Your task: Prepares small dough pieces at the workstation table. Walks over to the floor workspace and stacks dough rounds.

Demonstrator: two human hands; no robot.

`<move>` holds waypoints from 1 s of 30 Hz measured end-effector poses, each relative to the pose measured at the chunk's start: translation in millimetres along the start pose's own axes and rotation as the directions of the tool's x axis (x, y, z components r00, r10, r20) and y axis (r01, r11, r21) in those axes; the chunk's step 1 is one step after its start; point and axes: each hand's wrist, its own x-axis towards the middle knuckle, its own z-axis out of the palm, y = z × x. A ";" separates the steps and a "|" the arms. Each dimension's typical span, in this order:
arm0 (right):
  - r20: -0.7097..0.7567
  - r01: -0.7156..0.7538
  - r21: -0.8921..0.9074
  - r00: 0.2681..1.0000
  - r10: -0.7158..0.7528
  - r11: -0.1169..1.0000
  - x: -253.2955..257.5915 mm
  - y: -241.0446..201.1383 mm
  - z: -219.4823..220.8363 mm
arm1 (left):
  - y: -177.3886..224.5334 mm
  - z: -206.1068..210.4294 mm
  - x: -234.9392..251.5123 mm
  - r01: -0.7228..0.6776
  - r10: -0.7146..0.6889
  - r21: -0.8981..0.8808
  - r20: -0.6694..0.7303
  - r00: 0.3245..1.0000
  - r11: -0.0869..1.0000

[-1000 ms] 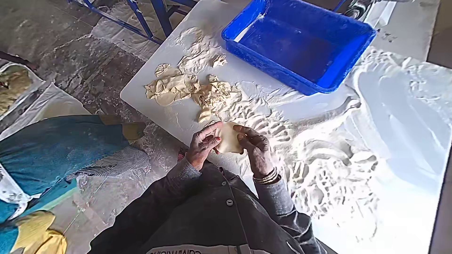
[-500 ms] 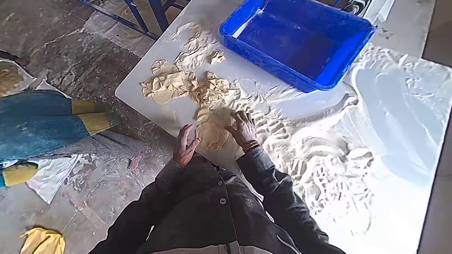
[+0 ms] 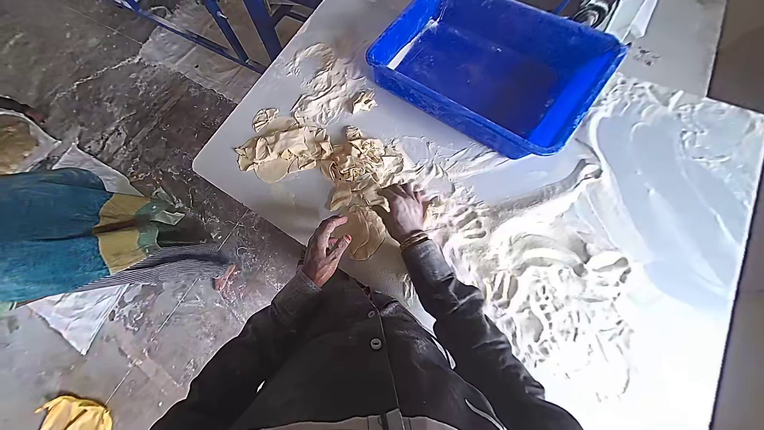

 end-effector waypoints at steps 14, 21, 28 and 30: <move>0.145 0.000 -0.079 0.989 0.011 0.997 13.0 5.6 0.9 | 16.7 15.5 18.7 -0.013 0.017 -0.087 0.043 0.999 0.996; -0.040 -0.030 0.662 0.996 0.075 0.749 -16.6 6.5 -26.1 | 38.7 20.1 25.4 -0.057 0.049 -0.211 -0.045 0.998 0.976; -0.063 0.050 0.955 0.998 0.032 0.292 -55.4 -31.4 -42.7 | 80.9 28.4 28.7 -0.116 0.035 -0.558 -0.154 0.987 0.822; -0.122 0.111 0.937 0.992 0.014 0.331 -60.9 -30.8 -42.2 | 90.1 24.9 28.9 -0.067 -0.039 -0.663 -0.145 0.989 0.746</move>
